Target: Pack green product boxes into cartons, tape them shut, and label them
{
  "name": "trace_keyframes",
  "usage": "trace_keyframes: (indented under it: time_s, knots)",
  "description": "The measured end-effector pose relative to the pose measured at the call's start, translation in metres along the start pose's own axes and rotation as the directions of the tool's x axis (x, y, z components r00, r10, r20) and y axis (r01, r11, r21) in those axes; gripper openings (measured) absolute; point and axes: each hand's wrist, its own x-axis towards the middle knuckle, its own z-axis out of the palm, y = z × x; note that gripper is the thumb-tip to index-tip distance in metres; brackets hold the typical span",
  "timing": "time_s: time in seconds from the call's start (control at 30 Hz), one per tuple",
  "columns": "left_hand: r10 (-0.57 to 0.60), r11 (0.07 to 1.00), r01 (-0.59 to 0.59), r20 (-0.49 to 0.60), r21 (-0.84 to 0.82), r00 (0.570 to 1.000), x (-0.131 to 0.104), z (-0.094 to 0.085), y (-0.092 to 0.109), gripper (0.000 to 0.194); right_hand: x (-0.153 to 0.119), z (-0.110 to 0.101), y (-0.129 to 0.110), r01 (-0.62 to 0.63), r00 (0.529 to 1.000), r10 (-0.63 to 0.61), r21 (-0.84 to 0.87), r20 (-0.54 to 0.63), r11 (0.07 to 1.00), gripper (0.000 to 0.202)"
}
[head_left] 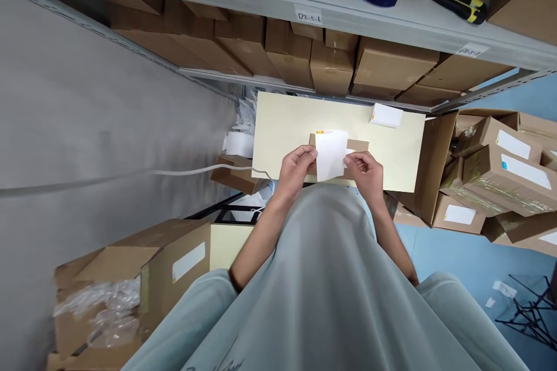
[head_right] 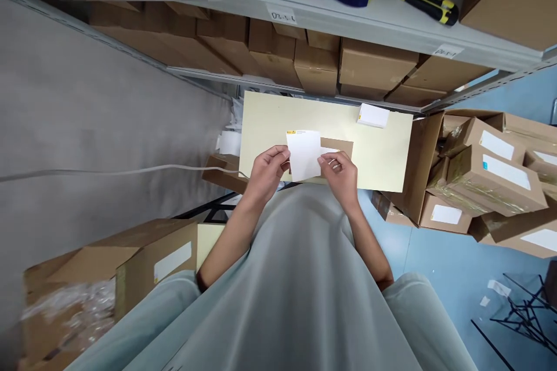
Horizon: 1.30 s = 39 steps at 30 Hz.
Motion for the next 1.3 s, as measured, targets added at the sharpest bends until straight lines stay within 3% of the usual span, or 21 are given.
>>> trace_keyframes:
  time_s: [0.2,0.33,0.6,0.77,0.93,1.03,1.13,1.2,1.3]
  knots:
    - [-0.081,0.993,0.079,-0.012,-0.092,0.997,-0.006,0.02,-0.01,0.037,0.016,-0.019,0.023,-0.095,0.992,0.093,0.024,0.088,0.995,0.033]
    - [-0.076,0.99,0.071,-0.037,-0.121,0.996,-0.009,0.024,-0.023,0.034,0.024,-0.028,0.032,-0.128,0.98,0.117,0.062,0.158,0.99,0.027]
    - [-0.034,0.996,0.016,-0.199,-0.09,0.979,-0.016,0.022,-0.053,0.033,0.045,-0.035,0.034,-0.035,0.949,0.039,-0.018,0.314,0.999,0.015]
    - [0.043,0.997,-0.058,-0.291,-0.041,0.956,-0.016,0.008,-0.073,0.05,0.076,-0.043,0.043,-0.005,0.949,-0.003,0.024,0.316,1.0,0.014]
    - [0.039,0.998,-0.023,-0.349,0.051,0.936,-0.013,-0.02,-0.101,0.061,0.131,-0.054,0.078,-0.064,0.963,0.017,0.167,0.27,0.984,0.025]
    - [-0.147,0.973,0.184,-0.238,0.14,0.96,-0.011,-0.033,-0.118,0.053,0.16,-0.054,0.101,-0.175,0.95,0.113,0.199,0.29,0.964,0.03]
    - [-0.436,0.86,0.429,-0.038,0.275,0.899,-0.008,-0.039,-0.133,0.045,0.174,-0.051,0.116,-0.299,0.922,0.224,0.213,0.316,0.93,0.029]
    - [-0.46,0.838,0.435,-0.005,0.329,0.888,-0.003,-0.041,-0.14,0.047,0.175,-0.051,0.12,-0.353,0.909,0.269,0.241,0.319,0.904,0.027]
    - [-0.349,0.876,0.345,-0.051,0.336,0.936,0.008,-0.043,-0.147,0.05,0.166,-0.055,0.124,-0.403,0.893,0.303,0.291,0.333,0.868,0.026]
